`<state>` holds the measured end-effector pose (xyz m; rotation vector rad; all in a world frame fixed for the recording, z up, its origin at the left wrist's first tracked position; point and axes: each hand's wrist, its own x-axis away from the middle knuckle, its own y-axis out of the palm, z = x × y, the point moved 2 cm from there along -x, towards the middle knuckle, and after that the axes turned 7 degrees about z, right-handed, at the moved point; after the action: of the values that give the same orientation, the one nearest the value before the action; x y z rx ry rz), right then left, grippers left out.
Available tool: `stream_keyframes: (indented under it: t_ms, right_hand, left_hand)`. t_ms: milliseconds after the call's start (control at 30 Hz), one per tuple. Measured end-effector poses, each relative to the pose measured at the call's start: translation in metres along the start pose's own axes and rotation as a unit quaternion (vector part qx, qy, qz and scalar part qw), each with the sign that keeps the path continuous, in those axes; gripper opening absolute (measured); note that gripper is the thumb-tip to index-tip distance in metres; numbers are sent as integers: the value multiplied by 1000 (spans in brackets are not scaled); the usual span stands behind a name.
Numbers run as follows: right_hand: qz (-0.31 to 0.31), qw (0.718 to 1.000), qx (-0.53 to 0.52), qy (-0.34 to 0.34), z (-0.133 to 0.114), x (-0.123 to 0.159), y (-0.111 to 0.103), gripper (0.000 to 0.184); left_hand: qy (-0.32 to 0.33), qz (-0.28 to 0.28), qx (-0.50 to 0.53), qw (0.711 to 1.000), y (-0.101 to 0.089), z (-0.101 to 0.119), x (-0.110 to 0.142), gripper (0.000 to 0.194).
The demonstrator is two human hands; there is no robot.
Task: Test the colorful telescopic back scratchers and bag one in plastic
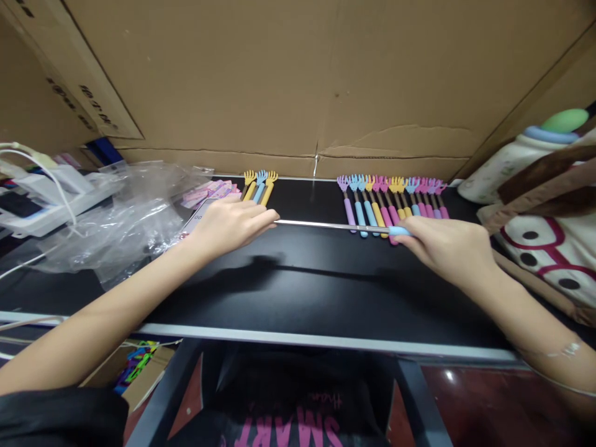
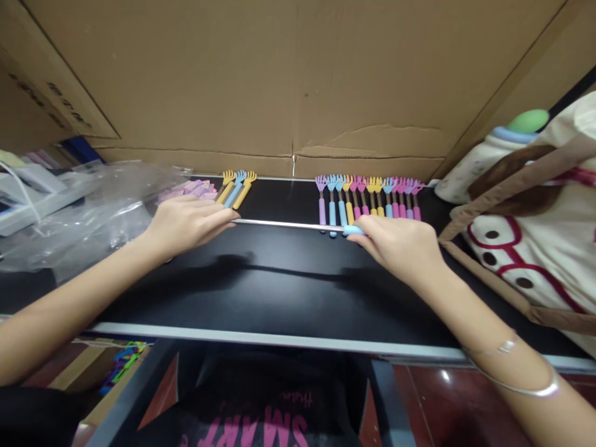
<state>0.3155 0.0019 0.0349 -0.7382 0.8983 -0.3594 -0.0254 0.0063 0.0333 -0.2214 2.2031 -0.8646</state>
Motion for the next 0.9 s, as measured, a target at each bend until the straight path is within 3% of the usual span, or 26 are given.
stream_keyframes:
  t_ms: [200, 400, 600, 900]
  right_hand:
    - [2, 1000, 15, -3, 12, 7, 0, 52]
    - [1, 1000, 16, -16, 5, 7, 0, 53]
    - [33, 999, 29, -27, -5, -4, -3, 51]
    - [-4, 1000, 0, -9, -13, -9, 0, 57]
  left_hand:
    - [20, 3, -66, 998, -5, -9, 2, 26]
    - [78, 74, -63, 992, -2, 7, 0, 29]
    - [73, 87, -41, 993, -2, 10, -6, 30]
    - [64, 83, -29, 994, 3, 6, 3, 27]
